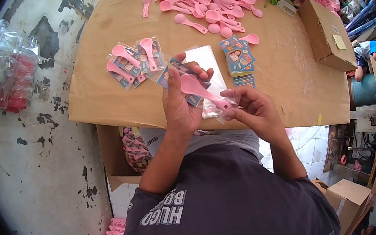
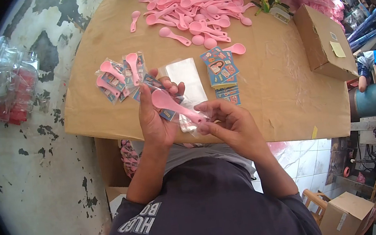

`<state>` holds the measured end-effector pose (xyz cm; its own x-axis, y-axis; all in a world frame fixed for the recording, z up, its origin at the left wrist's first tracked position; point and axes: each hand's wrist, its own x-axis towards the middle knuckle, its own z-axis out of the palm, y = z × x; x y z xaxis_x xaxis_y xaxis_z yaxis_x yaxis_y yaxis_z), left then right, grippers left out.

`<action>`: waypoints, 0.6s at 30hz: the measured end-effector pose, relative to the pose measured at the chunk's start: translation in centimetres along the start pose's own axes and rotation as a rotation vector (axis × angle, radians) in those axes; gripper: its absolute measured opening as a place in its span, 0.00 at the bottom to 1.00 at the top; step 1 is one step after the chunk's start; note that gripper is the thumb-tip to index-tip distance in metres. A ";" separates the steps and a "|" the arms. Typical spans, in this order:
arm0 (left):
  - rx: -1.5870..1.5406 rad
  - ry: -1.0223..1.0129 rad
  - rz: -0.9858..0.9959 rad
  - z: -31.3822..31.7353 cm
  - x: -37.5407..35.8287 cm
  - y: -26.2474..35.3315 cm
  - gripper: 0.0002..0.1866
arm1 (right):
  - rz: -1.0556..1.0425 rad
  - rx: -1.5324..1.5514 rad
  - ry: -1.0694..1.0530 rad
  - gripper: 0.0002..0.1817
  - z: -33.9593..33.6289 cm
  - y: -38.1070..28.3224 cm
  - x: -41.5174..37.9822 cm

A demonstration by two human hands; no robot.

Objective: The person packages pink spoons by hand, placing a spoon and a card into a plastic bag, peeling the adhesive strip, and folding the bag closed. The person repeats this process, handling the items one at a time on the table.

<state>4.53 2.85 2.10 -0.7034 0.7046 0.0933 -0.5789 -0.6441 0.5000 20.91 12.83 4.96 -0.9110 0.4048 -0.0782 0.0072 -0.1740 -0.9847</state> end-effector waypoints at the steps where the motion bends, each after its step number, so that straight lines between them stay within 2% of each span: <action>1: -0.068 0.002 -0.047 0.2 -0.1 -0.1 0.26 | 0.022 0.068 0.025 0.19 0.3 0.2 0.1; 3: -0.106 -0.009 -0.102 0.5 -0.4 -0.4 0.25 | 0.042 0.133 0.047 0.19 0.7 1.2 0.5; 5: -0.142 -0.015 -0.156 0.6 -1.0 -0.8 0.24 | -0.133 0.040 0.164 0.20 1.1 3.1 1.2; 9: -0.211 -0.026 -0.231 0.6 -1.6 -0.6 0.23 | -0.192 0.027 0.229 0.23 2.3 3.6 1.9; 11: -0.170 -0.029 -0.261 0.3 -1.5 -0.3 0.21 | -0.258 -0.202 0.291 0.28 2.4 3.4 1.6; 12: -0.180 -0.025 -0.260 0.1 -1.5 -0.2 0.21 | -0.252 -0.210 0.288 0.28 2.6 3.1 1.6; 14: -0.184 0.046 -0.285 -0.2 -1.5 -0.2 0.19 | -0.605 -0.514 0.369 0.24 3.1 2.0 1.5; 15: -0.196 0.052 -0.277 -0.3 -1.5 0.0 0.19 | -0.601 -0.522 0.358 0.24 2.8 1.3 1.3; 17: -0.177 0.093 -0.315 -0.5 -1.1 0.6 0.20 | -0.837 -0.853 0.085 0.16 1.4 0.2 0.7; 18: -0.188 0.068 -0.319 -0.9 -0.9 1.0 0.21 | -0.838 -0.853 0.077 0.16 0.9 0.0 0.6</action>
<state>4.25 1.29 1.78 -0.4978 0.8613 -0.1019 -0.8343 -0.4434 0.3277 20.00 12.27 5.01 -0.7360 0.1655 0.6564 -0.2793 0.8091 -0.5171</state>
